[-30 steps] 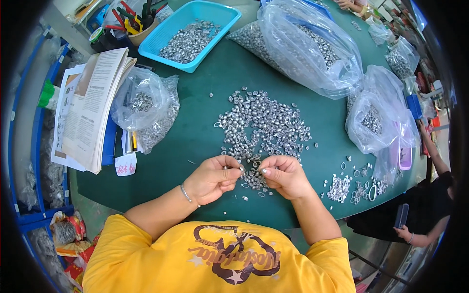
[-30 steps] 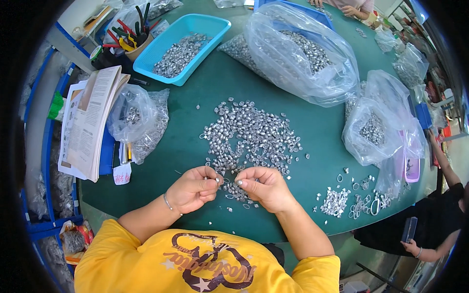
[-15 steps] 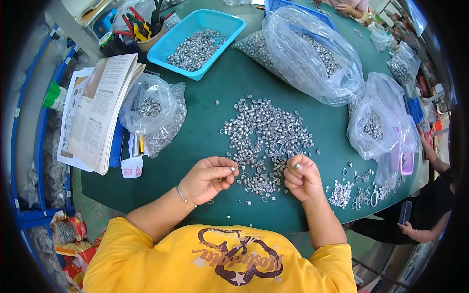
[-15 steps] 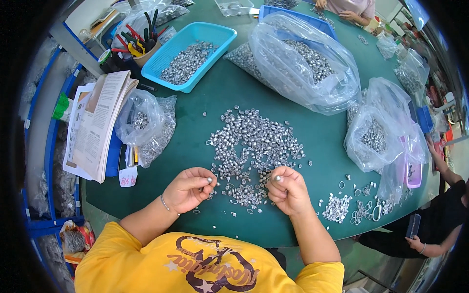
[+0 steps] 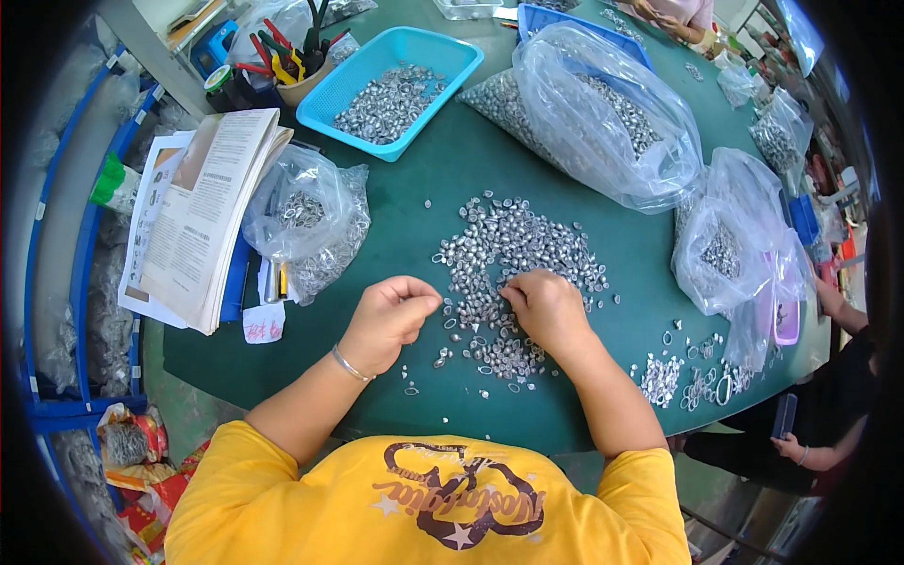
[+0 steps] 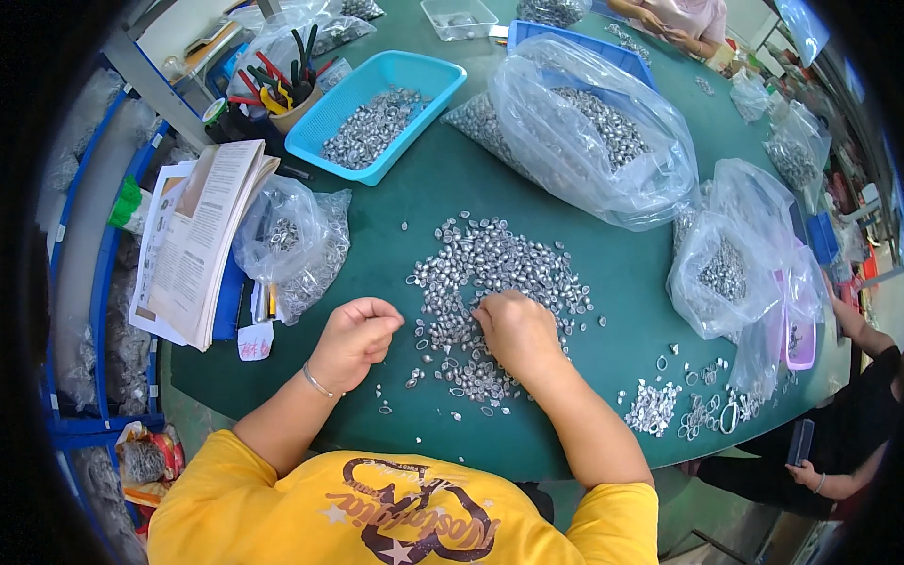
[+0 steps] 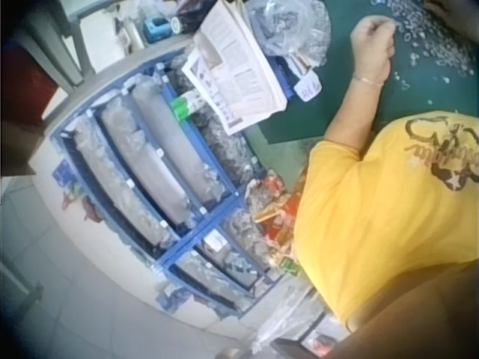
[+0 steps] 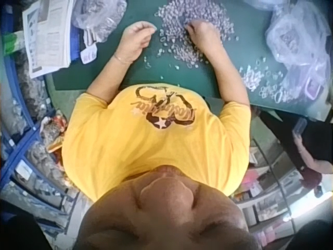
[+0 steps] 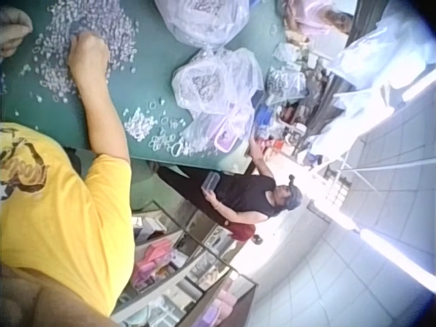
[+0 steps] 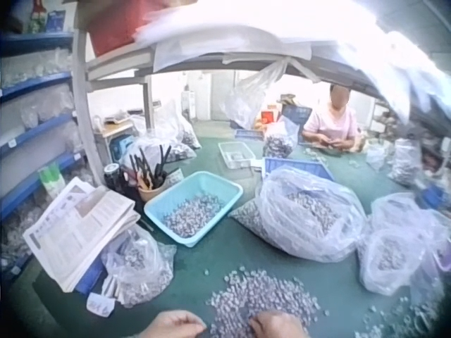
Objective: The person sorts small silver-colored metal pieces on a green table by hand, moving them from a pile into separate bags or containers.
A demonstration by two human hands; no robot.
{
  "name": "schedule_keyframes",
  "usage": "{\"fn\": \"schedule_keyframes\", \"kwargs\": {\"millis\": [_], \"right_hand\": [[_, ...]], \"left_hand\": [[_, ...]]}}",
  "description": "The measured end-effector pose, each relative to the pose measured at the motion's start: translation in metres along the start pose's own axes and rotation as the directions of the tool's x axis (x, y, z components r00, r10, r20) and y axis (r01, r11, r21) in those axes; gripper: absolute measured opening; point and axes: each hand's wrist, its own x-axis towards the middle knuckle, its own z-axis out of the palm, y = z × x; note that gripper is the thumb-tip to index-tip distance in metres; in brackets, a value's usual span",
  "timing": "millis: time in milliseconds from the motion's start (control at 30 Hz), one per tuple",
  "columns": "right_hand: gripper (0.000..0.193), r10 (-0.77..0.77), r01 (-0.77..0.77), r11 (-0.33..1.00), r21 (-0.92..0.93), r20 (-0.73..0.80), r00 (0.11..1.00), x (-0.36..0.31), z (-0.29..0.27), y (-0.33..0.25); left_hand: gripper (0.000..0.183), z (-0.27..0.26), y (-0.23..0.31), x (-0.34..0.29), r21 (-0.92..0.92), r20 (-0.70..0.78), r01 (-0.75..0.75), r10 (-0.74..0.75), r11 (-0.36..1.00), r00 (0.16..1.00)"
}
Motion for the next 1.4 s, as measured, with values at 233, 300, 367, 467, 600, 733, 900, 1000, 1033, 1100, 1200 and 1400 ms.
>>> {"fn": "schedule_keyframes", "kwargs": {"millis": [233, 300, 367, 467, 600, 733, 900, 1000, 1033, 1100, 1200, 1400], "right_hand": [[0.011, 0.013, -0.015, 0.998, 0.065, 0.033, 0.999, -0.001, -0.009, 0.005], [0.01, 0.192, -0.238, 0.871, 0.43, 0.148, 0.97, -0.007, -0.018, 0.007], [0.009, 0.175, -0.226, 0.819, 0.527, 0.145, 0.974, -0.016, -0.02, 0.012], [0.008, 0.049, -0.044, 0.704, 0.709, 0.013, 0.999, -0.029, -0.021, 0.022], [0.008, -0.073, 0.107, 0.726, 0.68, -0.078, 0.994, -0.033, -0.022, 0.021], [0.006, -0.132, 0.181, 0.633, 0.753, -0.125, 0.983, -0.038, -0.024, 0.019], [0.011, -0.039, 0.003, -0.456, 0.89, -0.023, 0.999, -0.045, -0.027, 0.028], [0.007, 0.067, 0.013, -0.485, 0.874, 0.023, 0.997, -0.039, -0.033, 0.026], [0.005, 0.202, -0.077, -0.271, 0.959, 0.135, 0.97, -0.037, -0.033, 0.026], [0.003, 0.438, -0.271, 0.149, 0.951, 0.182, 0.88, -0.027, -0.026, 0.023], [0.004, 0.279, -0.343, 0.165, 0.925, 0.29, 0.915, -0.017, -0.017, 0.025], [0.004, 0.319, -0.346, 0.503, 0.792, 0.201, 0.926, -0.004, -0.015, 0.022]], "left_hand": [[0.007, 0.024, -0.01, 0.057, 0.838, 0.331, -0.499, 0.52, 0.223, 0.787], [0.008, 0.032, -0.015, 0.068, 0.873, 0.387, -0.476, 0.447, 0.103, 0.807], [0.011, 0.035, -0.017, 0.073, 0.882, 0.411, -0.467, 0.385, 0.058, 0.826], [0.008, 0.038, -0.025, 0.076, 0.856, 0.499, -0.507, 0.405, -0.097, 0.766], [0.012, 0.042, -0.027, 0.075, 0.871, 0.48, -0.477, 0.422, -0.12, 0.769], [0.014, 0.043, -0.026, 0.076, 0.896, 0.427, -0.433, 0.451, -0.095, 0.784], [0.013, 0.032, -0.025, 0.078, 0.88, 0.459, -0.461, 0.461, -0.117, 0.76], [0.015, 0.032, -0.017, 0.069, 0.847, 0.344, -0.459, 0.383, 0.267, 0.857], [0.017, 0.038, -0.01, 0.061, 0.731, 0.24, -0.331, 0.229, 0.596, 0.943], [0.013, 0.039, -0.007, 0.047, 0.549, 0.142, -0.115, 0.043, 0.828, 0.989], [0.008, 0.026, -0.019, 0.038, -0.198, 0.383, 0.162, -0.076, 0.967, 0.921], [0.012, 0.015, -0.022, 0.025, -0.327, 0.241, 0.17, -0.092, 0.93, 0.966]]}}
